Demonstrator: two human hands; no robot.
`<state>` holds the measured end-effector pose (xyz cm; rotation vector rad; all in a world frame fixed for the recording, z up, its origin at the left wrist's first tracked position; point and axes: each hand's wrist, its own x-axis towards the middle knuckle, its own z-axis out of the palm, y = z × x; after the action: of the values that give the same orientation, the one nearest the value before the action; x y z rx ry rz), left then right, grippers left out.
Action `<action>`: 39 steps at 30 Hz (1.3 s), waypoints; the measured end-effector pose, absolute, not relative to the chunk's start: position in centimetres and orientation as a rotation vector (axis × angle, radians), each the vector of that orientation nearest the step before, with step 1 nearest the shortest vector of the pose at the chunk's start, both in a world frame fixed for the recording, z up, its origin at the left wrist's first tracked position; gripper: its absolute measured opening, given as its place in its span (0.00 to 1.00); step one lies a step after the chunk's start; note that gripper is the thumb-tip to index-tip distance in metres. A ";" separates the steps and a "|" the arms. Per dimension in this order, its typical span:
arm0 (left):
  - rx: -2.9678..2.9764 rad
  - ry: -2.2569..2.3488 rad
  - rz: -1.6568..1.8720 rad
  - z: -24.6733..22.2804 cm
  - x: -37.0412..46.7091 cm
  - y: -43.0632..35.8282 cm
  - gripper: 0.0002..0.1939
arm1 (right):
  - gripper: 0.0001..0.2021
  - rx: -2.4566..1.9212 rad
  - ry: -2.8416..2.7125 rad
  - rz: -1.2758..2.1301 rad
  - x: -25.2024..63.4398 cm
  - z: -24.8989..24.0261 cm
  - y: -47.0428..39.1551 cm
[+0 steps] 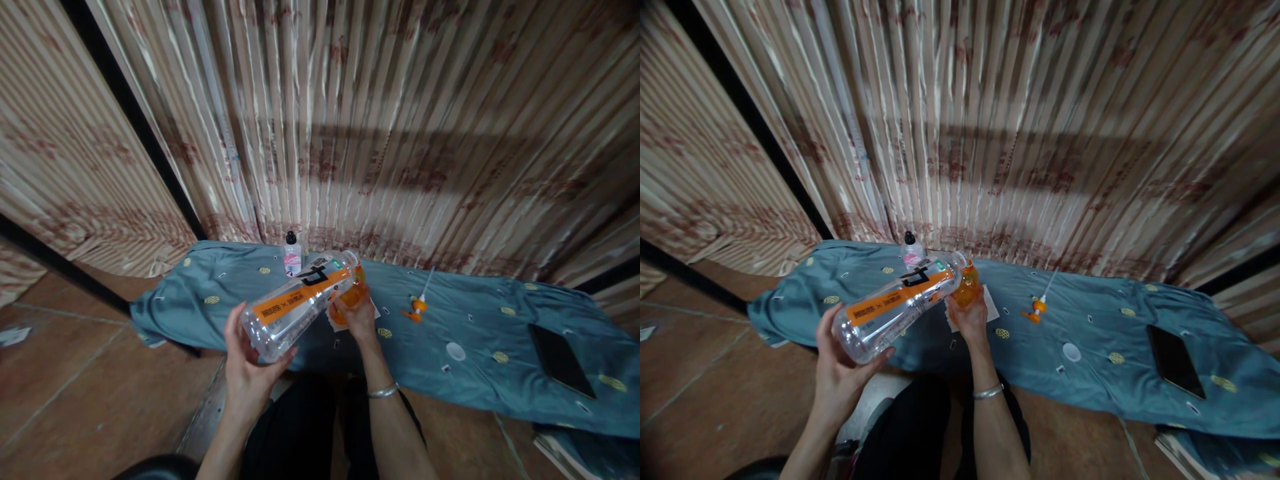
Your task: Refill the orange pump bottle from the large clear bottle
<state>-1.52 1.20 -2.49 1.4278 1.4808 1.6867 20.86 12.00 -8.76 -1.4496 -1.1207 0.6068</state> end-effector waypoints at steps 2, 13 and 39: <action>1.426 1.466 1.691 -2.6 -1.4 1.0 0.54 | 0.36 -1.451 -1.137 0.601 21.1 -8.9 11.9; 1.338 1.515 1.707 -2.4 -1.0 0.5 0.55 | 0.36 -1.484 -1.242 0.617 21.6 -9.0 11.3; 1.279 1.551 1.727 -2.9 -1.4 0.8 0.56 | 0.49 -1.538 -1.206 0.586 21.7 -9.4 11.5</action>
<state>-1.42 0.82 -2.89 1.2789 1.5507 1.7270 21.67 11.53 -9.36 -1.5381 -1.2061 0.5863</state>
